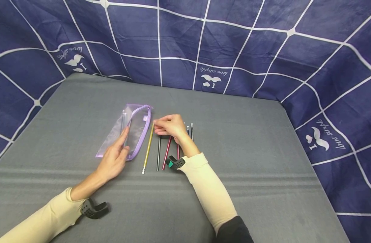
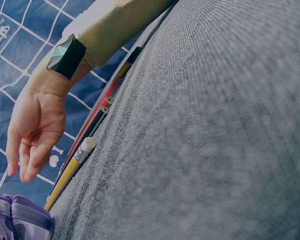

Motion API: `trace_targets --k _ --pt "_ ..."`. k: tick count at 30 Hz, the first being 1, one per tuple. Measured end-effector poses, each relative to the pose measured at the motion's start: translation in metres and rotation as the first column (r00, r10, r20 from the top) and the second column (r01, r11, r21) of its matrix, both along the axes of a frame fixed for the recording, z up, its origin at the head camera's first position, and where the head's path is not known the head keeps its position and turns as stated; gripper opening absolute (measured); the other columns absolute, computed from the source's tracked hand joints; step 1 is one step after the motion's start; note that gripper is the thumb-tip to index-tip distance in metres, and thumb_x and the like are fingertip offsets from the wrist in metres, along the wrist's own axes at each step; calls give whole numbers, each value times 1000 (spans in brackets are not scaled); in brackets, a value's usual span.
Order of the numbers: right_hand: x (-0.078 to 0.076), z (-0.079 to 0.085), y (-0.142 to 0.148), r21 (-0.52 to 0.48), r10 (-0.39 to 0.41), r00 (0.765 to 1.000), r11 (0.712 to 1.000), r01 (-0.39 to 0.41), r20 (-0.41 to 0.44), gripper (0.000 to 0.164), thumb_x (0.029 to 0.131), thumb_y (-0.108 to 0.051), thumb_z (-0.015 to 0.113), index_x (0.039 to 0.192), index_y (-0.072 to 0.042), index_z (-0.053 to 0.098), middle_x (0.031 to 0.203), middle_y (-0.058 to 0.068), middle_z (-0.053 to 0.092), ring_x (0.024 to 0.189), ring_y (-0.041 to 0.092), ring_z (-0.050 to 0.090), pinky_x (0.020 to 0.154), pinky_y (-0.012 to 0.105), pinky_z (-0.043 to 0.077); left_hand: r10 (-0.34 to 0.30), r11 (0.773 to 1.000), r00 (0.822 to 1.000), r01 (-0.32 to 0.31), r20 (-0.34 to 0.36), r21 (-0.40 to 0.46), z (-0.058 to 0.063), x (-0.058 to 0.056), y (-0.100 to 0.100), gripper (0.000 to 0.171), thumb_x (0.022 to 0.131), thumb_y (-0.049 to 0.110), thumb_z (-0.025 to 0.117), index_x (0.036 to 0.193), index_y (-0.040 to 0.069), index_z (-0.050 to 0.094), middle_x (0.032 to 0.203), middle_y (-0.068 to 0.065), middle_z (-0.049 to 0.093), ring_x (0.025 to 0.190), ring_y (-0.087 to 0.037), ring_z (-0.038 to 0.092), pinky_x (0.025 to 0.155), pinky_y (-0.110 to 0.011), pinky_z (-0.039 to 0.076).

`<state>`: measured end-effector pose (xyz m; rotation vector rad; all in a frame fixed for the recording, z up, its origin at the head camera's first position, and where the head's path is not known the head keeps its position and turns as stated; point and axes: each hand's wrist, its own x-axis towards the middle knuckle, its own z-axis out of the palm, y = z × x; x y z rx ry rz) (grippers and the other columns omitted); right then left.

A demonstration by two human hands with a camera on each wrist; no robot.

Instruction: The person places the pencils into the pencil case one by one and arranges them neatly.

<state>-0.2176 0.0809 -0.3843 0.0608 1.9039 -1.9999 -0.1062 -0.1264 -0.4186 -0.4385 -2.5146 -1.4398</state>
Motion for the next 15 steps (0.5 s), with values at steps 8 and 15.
trace_targets --k 8,15 --pt "-1 -1 17 7 -35 999 999 35 15 22 88 2 69 106 15 66 75 15 70 59 17 70 61 26 59 -1 1000 1000 1 -15 1 -2 -1 0 65 89 -9 45 151 -7 28 158 -21 26 144 -34 27 119 -39 20" --pt "-3 -1 30 12 -56 998 998 56 11 20 87 3 69 103 14 66 73 13 69 60 17 70 61 26 59 -6 1000 1000 6 -2 4 -1 -1 0 65 90 -8 45 152 -6 27 158 -21 25 145 -32 26 119 -44 20"
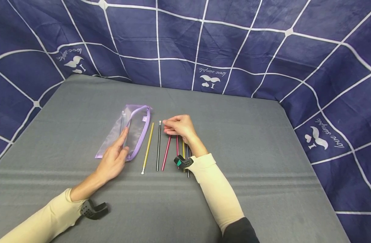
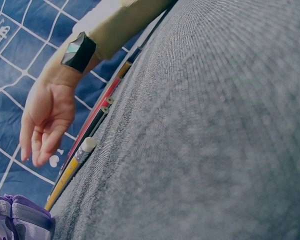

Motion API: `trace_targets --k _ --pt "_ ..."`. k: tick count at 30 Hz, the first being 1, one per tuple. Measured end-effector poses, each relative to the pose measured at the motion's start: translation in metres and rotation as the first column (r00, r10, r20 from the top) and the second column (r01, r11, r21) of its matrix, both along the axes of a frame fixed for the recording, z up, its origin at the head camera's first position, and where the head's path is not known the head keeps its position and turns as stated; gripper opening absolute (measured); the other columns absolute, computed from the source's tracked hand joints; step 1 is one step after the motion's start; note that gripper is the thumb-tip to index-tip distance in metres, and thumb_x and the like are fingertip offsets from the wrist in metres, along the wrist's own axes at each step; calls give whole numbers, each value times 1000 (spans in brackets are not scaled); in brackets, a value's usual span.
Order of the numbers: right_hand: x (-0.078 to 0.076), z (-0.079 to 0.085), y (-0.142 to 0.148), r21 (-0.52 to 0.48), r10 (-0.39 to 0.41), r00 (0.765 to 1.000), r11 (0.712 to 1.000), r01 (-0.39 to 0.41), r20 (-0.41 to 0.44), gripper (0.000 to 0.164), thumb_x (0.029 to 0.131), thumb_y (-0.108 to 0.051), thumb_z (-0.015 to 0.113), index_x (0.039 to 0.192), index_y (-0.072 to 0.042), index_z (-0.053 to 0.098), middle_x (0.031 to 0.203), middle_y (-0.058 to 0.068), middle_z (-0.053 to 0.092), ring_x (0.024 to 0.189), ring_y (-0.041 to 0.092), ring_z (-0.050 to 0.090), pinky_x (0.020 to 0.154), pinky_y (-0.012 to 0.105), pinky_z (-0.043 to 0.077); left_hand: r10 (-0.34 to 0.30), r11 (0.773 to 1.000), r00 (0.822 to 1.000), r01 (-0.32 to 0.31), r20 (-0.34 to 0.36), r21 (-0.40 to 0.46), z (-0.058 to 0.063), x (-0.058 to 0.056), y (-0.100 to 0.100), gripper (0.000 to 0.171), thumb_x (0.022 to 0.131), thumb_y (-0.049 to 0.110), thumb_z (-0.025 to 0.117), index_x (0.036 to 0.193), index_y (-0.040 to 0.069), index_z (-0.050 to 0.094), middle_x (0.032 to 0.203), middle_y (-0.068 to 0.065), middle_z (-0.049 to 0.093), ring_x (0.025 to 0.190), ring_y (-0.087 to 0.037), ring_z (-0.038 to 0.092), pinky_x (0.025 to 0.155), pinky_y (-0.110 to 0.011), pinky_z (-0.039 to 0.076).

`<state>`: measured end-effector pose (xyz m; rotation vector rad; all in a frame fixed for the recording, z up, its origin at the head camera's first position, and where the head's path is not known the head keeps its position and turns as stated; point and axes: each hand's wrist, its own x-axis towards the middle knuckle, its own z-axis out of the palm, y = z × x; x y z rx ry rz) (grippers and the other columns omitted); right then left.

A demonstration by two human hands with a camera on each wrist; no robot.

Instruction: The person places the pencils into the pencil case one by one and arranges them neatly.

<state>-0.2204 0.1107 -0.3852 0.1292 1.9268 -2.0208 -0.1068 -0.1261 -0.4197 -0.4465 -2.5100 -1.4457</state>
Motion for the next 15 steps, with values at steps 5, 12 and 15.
trace_targets --k 5,12,15 --pt "-1 -1 10 6 -13 1000 1000 13 -2 19 87 4 70 102 14 66 72 13 69 59 16 70 62 27 60 2 1000 1000 -2 12 -1 1 0 1 66 90 -7 45 153 -5 26 159 -19 25 145 -30 26 119 -39 19" --pt "-2 -3 20 15 -24 1000 1000 24 -9 16 86 4 70 99 12 66 74 13 70 60 17 70 61 26 59 0 1000 1000 0 17 1 2 0 0 65 90 -8 45 152 -6 26 159 -18 24 145 -30 25 119 -29 16" --pt "-2 -3 25 25 -28 1000 999 29 -11 15 86 4 70 99 12 66 76 14 71 60 17 70 61 26 59 1 1000 1000 -1 22 2 2 1 0 65 90 -8 45 152 -6 26 159 -18 24 145 -30 25 119 -26 16"
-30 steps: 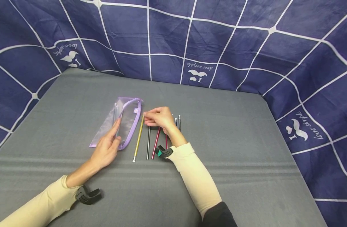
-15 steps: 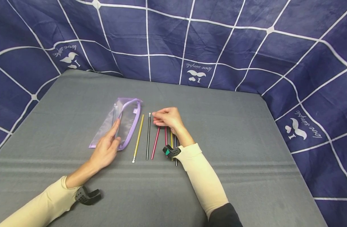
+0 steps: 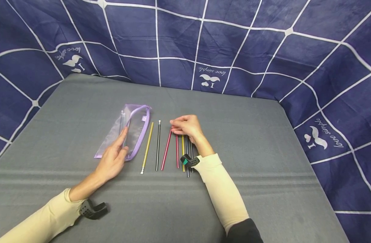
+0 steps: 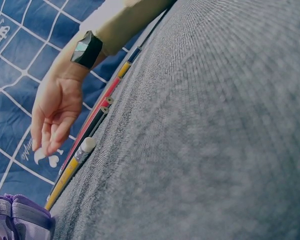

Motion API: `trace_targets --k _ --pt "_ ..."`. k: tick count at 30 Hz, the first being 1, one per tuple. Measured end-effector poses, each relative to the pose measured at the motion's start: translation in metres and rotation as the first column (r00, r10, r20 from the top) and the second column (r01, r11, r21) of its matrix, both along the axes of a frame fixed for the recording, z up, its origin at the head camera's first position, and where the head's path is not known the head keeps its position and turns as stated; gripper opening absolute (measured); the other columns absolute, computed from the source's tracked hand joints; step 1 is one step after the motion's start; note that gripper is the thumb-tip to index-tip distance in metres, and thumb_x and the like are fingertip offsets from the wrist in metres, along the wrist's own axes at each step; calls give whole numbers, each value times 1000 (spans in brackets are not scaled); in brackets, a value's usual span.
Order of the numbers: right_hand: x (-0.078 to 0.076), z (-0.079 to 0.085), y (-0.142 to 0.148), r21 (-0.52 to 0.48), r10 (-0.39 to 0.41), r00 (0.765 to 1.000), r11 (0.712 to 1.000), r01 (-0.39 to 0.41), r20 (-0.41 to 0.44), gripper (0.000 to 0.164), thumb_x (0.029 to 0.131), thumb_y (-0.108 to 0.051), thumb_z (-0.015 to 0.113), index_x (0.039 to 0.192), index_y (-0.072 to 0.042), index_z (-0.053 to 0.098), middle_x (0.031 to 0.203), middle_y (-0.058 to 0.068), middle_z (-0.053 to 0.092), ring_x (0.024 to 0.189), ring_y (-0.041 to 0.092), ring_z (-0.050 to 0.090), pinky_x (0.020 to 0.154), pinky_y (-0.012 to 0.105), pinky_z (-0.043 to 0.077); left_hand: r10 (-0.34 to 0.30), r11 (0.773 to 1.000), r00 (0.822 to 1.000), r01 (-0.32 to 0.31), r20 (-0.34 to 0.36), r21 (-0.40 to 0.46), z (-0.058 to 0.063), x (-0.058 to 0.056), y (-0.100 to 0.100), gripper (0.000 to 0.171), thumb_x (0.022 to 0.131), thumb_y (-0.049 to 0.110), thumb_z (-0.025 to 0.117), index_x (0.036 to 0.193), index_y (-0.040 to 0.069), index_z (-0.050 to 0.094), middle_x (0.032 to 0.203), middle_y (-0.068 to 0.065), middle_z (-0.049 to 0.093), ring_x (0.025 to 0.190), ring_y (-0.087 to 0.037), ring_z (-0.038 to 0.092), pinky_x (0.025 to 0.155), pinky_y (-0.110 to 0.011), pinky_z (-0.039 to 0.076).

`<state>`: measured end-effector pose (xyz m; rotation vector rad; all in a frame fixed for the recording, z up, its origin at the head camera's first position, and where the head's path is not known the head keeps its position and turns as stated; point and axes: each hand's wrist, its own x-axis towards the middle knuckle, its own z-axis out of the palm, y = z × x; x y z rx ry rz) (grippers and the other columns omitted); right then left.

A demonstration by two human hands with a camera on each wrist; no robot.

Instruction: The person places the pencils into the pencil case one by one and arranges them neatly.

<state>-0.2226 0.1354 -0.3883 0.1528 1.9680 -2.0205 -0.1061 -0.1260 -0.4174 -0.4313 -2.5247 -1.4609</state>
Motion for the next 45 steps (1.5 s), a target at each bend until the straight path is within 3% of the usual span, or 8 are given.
trace_targets --k 7,14,24,29,33,45 --pt "0 0 14 17 -12 1000 1000 12 -10 16 86 3 70 98 12 67 74 13 70 59 16 70 60 26 59 -4 1000 1000 4 -2 11 0 -1 0 65 90 -8 45 152 -7 26 159 -19 25 145 -30 25 120 -39 18" --pt "1 -3 31 21 -34 999 999 34 -5 12 86 5 70 96 10 66 72 12 70 59 15 70 59 24 59 -2 1000 1000 2 -6 10 0 -1 0 65 89 -8 45 152 -7 27 159 -19 25 145 -31 25 119 -41 18" --pt "0 -2 51 58 -53 999 997 54 -6 14 85 3 71 97 9 66 72 10 71 60 15 70 61 25 59 -1 1000 1000 1 1 9 -1 -1 -1 65 90 -8 45 152 -6 26 159 -19 24 145 -30 25 119 -24 15" --pt "0 -3 59 66 -67 998 996 67 -5 14 86 4 71 97 9 66 72 10 71 59 14 70 60 24 59 -1 1000 1000 1 -1 0 -1 -2 0 65 90 -8 45 152 -7 26 159 -19 24 145 -30 25 120 -36 18" --pt "-1 -5 63 78 -72 997 994 72 -1 14 86 5 70 98 10 65 74 9 72 58 13 69 59 23 58 -4 1000 1000 4 -9 -5 -2 -1 0 65 90 -9 44 152 -8 27 158 -21 25 145 -33 25 120 -38 18" --pt "1 -9 66 286 -19 1000 958 11 24 22 78 1 80 92 10 67 68 5 70 56 10 67 57 23 58 -1 1000 1000 1 -5 -7 -1 0 0 64 90 -9 44 152 -7 27 158 -21 24 145 -32 25 120 -42 18"
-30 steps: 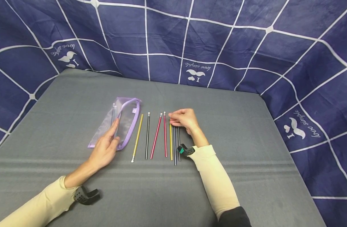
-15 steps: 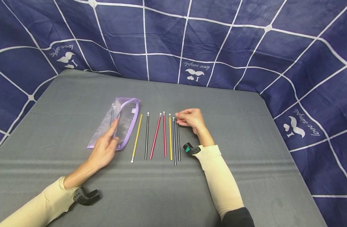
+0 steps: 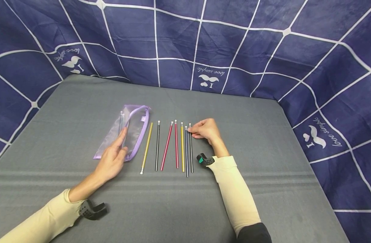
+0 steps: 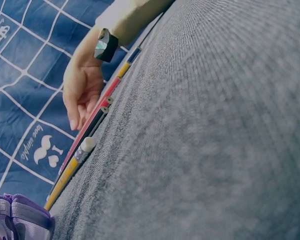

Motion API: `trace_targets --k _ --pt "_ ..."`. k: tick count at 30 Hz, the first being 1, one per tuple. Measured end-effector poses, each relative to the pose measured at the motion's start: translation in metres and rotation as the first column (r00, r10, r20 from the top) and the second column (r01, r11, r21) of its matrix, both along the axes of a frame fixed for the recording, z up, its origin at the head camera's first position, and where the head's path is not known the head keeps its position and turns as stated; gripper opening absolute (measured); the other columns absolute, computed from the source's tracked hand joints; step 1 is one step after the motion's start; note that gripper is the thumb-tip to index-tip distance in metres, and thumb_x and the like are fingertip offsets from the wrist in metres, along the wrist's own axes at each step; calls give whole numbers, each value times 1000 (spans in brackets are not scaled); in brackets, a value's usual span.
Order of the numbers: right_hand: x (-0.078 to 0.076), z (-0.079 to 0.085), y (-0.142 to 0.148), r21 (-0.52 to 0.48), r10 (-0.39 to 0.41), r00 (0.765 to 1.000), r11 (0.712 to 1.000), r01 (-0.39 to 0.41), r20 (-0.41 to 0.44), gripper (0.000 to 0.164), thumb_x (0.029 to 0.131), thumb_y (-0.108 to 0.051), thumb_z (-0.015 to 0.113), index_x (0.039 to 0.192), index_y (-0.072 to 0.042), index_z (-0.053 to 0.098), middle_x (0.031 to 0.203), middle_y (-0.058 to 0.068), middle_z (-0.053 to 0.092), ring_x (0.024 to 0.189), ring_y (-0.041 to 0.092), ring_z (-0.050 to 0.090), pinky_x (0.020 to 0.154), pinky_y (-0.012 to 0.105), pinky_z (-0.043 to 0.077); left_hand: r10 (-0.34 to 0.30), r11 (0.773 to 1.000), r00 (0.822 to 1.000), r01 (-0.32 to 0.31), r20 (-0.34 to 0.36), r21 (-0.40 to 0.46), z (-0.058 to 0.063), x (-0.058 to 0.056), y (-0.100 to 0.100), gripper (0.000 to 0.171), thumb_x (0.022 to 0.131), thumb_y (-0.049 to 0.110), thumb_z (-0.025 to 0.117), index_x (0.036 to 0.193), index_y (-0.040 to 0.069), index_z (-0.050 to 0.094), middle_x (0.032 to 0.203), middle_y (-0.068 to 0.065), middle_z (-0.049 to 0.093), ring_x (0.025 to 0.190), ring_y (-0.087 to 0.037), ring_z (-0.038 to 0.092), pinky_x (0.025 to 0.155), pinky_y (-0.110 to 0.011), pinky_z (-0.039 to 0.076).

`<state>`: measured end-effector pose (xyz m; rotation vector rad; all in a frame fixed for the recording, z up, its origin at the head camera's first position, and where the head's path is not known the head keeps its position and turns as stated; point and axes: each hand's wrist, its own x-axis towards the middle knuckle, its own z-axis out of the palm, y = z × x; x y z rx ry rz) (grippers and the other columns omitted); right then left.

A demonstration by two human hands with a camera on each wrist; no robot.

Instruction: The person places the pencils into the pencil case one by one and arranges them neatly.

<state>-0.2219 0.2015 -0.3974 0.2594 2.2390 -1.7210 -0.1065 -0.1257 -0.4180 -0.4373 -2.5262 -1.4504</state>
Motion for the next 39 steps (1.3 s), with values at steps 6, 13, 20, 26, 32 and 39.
trace_targets --k 6,13,20,26,32,39 --pt "0 0 -1 53 23 999 998 -25 50 25 75 -1 84 89 9 66 65 5 67 52 8 65 55 23 58 -1 1000 1000 1 -1 1 0 0 0 64 90 -9 44 152 -7 27 158 -21 25 145 -32 25 120 -39 18" --pt "1 2 -2 77 34 997 996 -39 68 30 74 1 84 95 11 65 67 5 69 53 7 65 56 21 58 0 1000 1000 0 -6 2 -1 0 0 64 90 -9 44 152 -7 27 158 -21 25 145 -33 25 120 -37 17" --pt "1 3 -3 88 42 997 995 -47 63 27 75 3 82 94 12 65 67 6 69 53 7 65 56 20 57 -2 1000 1000 2 -15 7 -1 0 0 63 90 -9 44 151 -8 28 158 -22 26 145 -33 25 120 -38 18" --pt "1 3 -3 93 60 997 994 -64 41 21 76 5 80 91 12 66 66 5 67 53 6 64 55 19 56 -3 1000 1000 3 -4 9 0 0 0 64 90 -10 44 152 -7 27 158 -21 25 146 -32 24 120 -43 18" --pt "2 4 -3 105 67 997 992 -70 32 20 76 6 79 90 12 65 66 5 66 53 7 63 55 19 56 -8 1000 1000 8 7 12 1 1 0 63 91 -10 44 151 -8 28 158 -22 25 146 -33 23 120 -41 18" --pt "3 4 -4 99 74 997 992 -77 32 19 77 6 78 89 11 64 66 4 66 52 7 63 54 20 57 -7 1000 1000 7 13 14 1 1 1 62 91 -9 44 151 -7 28 158 -21 25 146 -32 24 120 -42 18"
